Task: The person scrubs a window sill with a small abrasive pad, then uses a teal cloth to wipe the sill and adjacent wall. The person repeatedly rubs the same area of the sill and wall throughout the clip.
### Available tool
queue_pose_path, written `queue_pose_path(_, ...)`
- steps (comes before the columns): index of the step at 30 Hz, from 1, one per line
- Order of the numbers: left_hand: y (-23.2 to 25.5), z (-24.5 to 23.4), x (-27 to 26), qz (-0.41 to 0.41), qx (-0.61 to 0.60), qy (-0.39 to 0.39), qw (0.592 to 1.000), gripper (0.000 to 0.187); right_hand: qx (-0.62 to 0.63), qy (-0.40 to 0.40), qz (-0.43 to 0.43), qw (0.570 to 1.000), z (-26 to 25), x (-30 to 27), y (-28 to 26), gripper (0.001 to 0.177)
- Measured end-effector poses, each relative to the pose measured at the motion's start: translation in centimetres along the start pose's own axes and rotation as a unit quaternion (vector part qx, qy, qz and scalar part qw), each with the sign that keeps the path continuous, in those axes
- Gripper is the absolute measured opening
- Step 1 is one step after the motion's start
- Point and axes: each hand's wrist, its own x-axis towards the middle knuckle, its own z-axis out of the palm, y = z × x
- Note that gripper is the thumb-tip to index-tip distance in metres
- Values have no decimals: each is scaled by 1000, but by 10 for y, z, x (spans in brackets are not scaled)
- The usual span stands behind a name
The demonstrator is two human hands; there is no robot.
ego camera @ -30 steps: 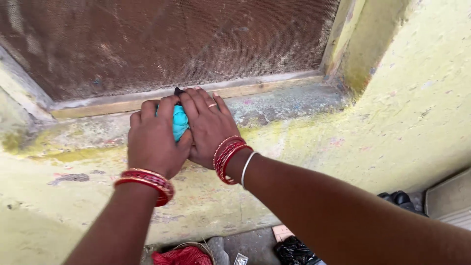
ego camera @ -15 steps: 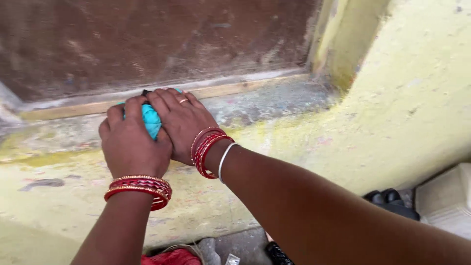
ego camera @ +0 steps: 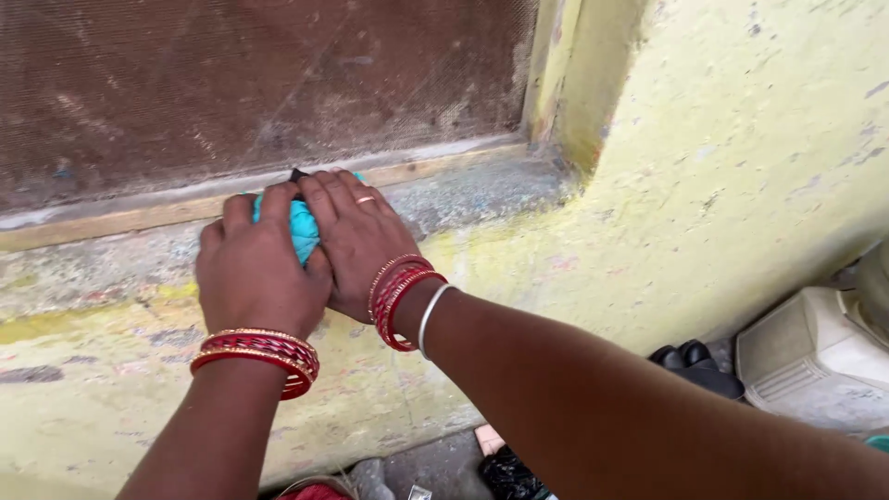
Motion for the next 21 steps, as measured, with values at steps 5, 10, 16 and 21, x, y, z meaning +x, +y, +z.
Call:
queue_pose_path(5,-30,-8,-13,-46,19,25,998,70,28,0,-38,999,22,16,-21,78)
queue_pose_path(10,-32,9,-15,-44,7,85,995,65,5,-7,-58,998,20,19,-20,80)
queue_pose_path(16,1,20,-8,-35,-21,69,997,61,27,-40,-54,997,-2,9,12,79)
queue_pose_path(21,43,26,-3,1,-37,43,998,68,0,-22,-34,999,-26,-9,46,77)
